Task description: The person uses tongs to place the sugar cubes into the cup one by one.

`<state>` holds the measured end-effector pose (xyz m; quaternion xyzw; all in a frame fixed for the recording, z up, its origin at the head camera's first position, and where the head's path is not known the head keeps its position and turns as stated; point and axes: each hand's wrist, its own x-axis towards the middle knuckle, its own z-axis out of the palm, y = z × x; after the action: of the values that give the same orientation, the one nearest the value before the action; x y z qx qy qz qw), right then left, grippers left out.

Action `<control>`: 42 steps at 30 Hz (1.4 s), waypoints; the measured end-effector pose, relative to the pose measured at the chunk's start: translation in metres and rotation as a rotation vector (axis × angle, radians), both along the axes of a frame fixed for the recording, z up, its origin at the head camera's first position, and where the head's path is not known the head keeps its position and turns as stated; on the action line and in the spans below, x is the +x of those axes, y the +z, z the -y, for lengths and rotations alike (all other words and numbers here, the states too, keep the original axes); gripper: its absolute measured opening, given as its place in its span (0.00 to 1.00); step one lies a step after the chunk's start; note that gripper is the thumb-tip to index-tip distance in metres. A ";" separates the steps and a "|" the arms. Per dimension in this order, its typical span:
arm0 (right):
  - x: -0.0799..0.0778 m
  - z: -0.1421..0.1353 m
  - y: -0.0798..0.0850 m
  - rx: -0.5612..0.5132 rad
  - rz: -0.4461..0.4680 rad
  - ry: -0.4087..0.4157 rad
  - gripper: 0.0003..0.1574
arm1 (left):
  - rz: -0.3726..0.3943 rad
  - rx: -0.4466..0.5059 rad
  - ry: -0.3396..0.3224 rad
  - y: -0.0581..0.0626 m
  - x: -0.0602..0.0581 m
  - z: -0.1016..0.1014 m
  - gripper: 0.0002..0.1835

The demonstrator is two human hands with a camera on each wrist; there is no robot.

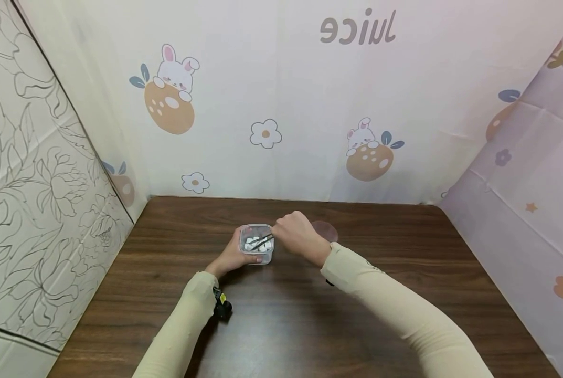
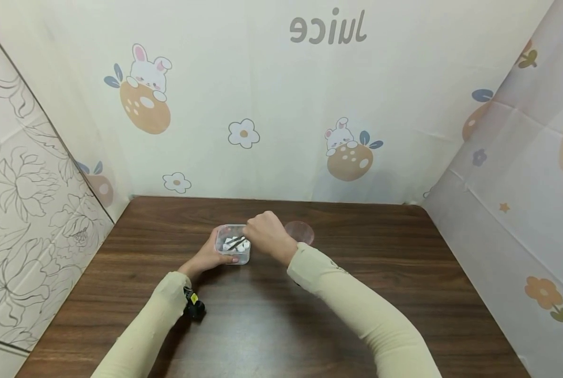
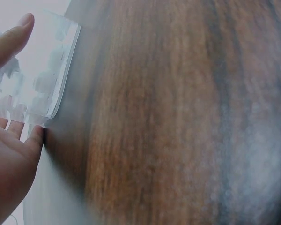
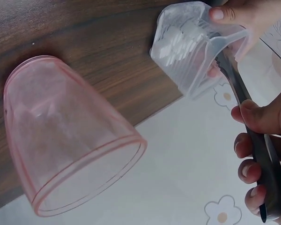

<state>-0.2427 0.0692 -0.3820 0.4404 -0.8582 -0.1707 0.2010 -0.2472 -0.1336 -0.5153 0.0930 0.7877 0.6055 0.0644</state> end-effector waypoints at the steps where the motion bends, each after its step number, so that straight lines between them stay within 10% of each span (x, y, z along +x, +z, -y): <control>1: 0.000 -0.002 0.001 -0.010 -0.001 0.002 0.21 | -0.001 0.001 0.002 0.000 0.000 0.000 0.55; 42: 0.012 -0.090 0.042 -0.223 -0.018 -0.099 0.14 | -0.028 0.019 -0.023 0.008 0.006 -0.001 0.54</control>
<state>-0.2310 0.1597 -0.3397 0.3710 -0.8907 -0.0880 0.2475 -0.2407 -0.1327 -0.5071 0.1113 0.7816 0.6109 0.0594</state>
